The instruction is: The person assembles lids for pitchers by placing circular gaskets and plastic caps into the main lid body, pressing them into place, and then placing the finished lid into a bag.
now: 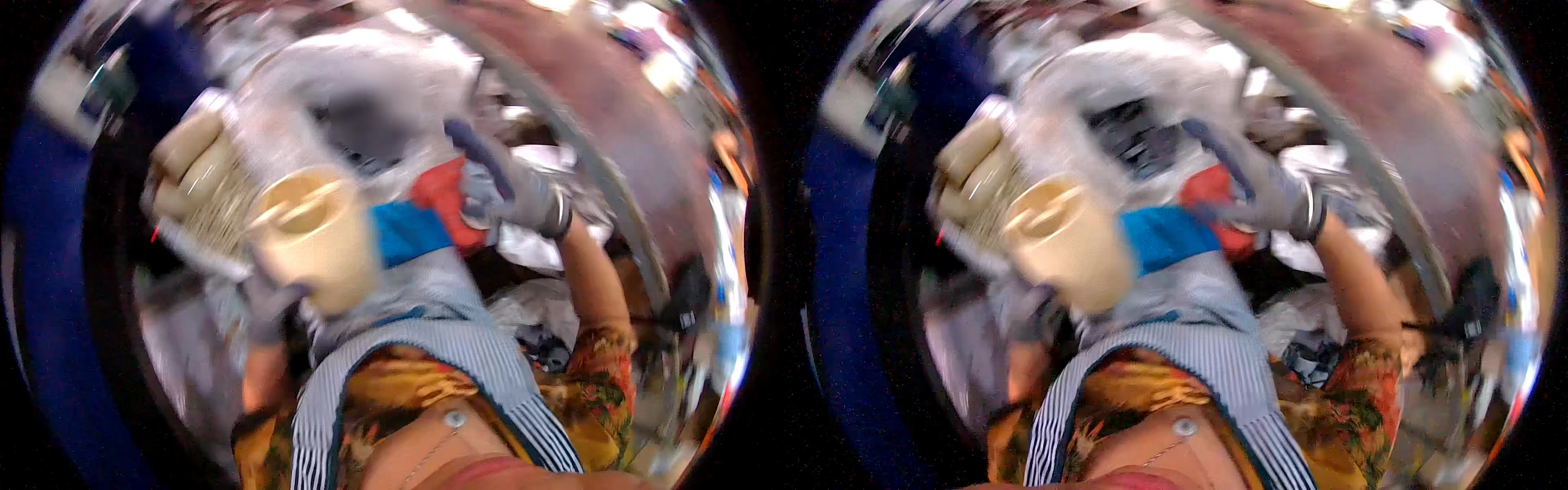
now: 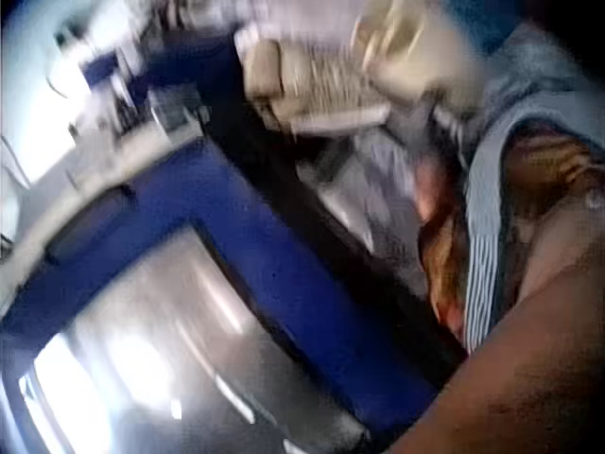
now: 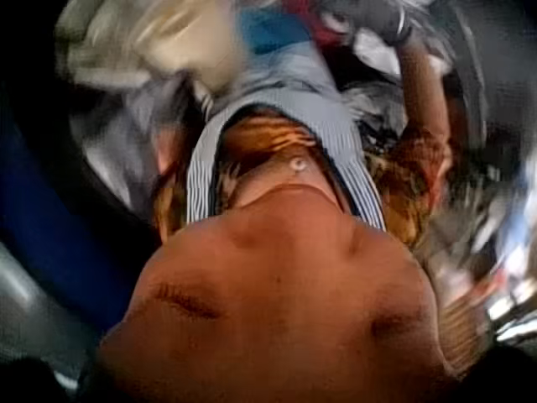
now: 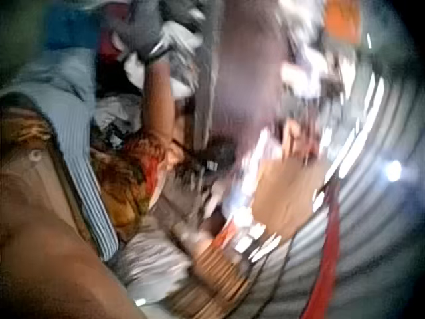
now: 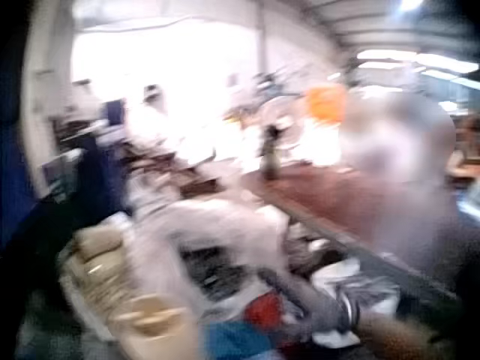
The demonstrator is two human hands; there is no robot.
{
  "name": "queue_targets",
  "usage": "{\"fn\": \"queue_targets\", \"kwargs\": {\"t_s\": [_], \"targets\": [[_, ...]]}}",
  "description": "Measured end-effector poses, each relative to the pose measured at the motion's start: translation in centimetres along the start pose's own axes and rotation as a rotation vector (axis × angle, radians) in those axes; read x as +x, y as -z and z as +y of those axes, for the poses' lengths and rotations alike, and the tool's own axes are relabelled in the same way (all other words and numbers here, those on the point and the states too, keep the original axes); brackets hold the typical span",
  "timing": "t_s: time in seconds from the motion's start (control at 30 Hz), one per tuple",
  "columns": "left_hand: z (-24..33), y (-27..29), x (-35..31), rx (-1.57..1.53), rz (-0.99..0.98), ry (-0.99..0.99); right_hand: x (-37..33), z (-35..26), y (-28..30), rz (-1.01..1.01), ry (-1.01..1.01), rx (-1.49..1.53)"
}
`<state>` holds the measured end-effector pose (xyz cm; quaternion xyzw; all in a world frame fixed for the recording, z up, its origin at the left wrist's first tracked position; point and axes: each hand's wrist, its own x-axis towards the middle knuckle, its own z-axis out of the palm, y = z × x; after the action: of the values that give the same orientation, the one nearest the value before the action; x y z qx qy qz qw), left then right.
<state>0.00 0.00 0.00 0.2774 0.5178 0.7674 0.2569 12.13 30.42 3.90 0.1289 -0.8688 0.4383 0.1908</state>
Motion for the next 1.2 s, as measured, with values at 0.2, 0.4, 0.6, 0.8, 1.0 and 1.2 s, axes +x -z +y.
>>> {"fn": "queue_targets", "kwargs": {"t_s": [0.2, 0.4, 0.6, 0.8, 1.0, 1.2], "targets": [[-1.8, -0.9, -2.9, 0.222, -0.074, -0.066, -4.5, 0.0, -11.8, 0.074, -0.241, 0.822], [0.8, -2.8, -1.7, 0.69, 0.091, -0.573, -5.2, 0.5, -10.7, 0.29, -0.215, 0.503], [-1.5, -7.0, 4.7, 1.346, -0.125, -0.523, -6.0, 0.3, -13.9, 0.434, -0.277, -0.06], [-1.2, -4.8, 2.8, 1.358, -0.468, -0.406, -6.5, 1.2, -14.0, 0.144, -0.246, -0.026], [-3.3, -2.8, 1.8, 1.381, -0.513, -0.445, -6.0, 2.1, -16.4, 0.177, -0.202, 0.06], [-0.7, 3.1, 3.1, 0.979, -0.001, -0.308, -4.1, 1.5, -16.0, 0.151, -0.266, 0.111]]}}
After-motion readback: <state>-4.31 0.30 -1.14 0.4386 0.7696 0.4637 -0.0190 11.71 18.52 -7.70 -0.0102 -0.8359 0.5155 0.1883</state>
